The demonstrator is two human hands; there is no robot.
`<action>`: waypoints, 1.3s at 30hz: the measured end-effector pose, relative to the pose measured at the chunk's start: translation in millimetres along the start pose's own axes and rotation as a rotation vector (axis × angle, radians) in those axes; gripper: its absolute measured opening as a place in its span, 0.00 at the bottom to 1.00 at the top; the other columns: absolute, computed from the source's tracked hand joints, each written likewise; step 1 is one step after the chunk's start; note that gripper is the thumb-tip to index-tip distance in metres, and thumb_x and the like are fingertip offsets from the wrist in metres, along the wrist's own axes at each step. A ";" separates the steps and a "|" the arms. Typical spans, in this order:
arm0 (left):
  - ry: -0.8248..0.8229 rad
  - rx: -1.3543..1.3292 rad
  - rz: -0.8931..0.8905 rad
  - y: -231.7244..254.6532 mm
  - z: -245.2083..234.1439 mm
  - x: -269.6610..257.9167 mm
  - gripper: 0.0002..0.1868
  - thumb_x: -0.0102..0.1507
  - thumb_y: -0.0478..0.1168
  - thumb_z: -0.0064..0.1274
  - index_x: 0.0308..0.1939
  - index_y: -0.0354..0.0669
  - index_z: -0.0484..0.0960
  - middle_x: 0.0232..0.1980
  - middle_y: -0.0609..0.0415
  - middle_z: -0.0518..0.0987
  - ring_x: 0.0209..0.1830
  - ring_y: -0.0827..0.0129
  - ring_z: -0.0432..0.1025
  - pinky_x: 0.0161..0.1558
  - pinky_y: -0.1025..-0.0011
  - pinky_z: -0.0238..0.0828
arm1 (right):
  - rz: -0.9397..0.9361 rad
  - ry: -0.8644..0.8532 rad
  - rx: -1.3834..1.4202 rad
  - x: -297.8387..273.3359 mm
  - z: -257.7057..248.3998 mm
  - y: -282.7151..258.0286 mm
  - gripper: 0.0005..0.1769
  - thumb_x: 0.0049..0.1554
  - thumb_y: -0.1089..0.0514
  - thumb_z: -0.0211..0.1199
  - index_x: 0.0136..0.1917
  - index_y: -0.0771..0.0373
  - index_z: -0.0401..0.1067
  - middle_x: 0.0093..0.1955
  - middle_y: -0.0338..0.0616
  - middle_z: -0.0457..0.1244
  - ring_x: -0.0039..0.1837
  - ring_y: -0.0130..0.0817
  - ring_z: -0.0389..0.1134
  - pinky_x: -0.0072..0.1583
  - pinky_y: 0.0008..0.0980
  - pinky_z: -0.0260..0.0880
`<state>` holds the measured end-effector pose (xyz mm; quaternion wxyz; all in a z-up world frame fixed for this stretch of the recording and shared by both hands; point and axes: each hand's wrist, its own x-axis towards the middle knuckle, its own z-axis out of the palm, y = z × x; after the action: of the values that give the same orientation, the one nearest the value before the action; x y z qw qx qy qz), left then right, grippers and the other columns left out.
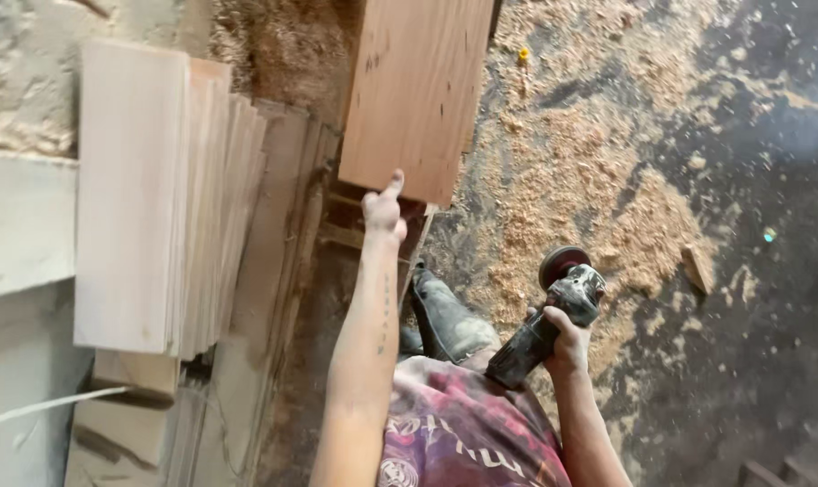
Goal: The person sands the surface and edges of a wooden board using an angle grinder with a sanding disc, then picks up and turns over several thin wooden strips to sand them as well.
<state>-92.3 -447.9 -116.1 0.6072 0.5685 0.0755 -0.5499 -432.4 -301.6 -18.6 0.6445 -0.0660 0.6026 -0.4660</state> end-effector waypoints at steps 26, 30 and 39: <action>1.360 -0.456 0.972 -66.2 -463.5 -499.7 0.36 0.69 0.60 0.37 0.67 0.31 0.64 0.68 0.36 0.70 0.68 0.50 0.71 0.68 0.52 0.74 | 0.141 -0.420 -0.179 -64.4 -42.0 13.7 0.27 0.51 0.66 0.64 0.63 0.71 0.61 0.43 0.50 0.66 0.45 0.45 0.71 0.50 0.46 0.76; 1.414 -0.174 1.046 -9.0 -429.5 -492.0 0.21 0.71 0.53 0.38 0.36 0.38 0.65 0.35 0.48 0.67 0.35 0.66 0.67 0.40 0.64 0.67 | 0.141 -0.494 -0.184 -64.2 -36.0 3.9 0.28 0.52 0.67 0.63 0.64 0.70 0.61 0.44 0.51 0.65 0.46 0.45 0.71 0.51 0.46 0.76; 1.143 0.558 1.381 119.4 -312.9 -441.8 0.29 0.78 0.55 0.42 0.26 0.47 0.58 0.24 0.62 0.60 0.25 0.76 0.54 0.33 0.68 0.48 | 0.109 -0.304 -0.095 -18.5 -92.9 -27.7 0.24 0.52 0.65 0.64 0.62 0.67 0.65 0.44 0.48 0.66 0.46 0.46 0.71 0.51 0.47 0.76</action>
<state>-4.9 21.3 166.1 0.5118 0.7962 -0.1264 0.2967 -521.7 -260.1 -12.0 0.7487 -0.1335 0.5222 -0.3860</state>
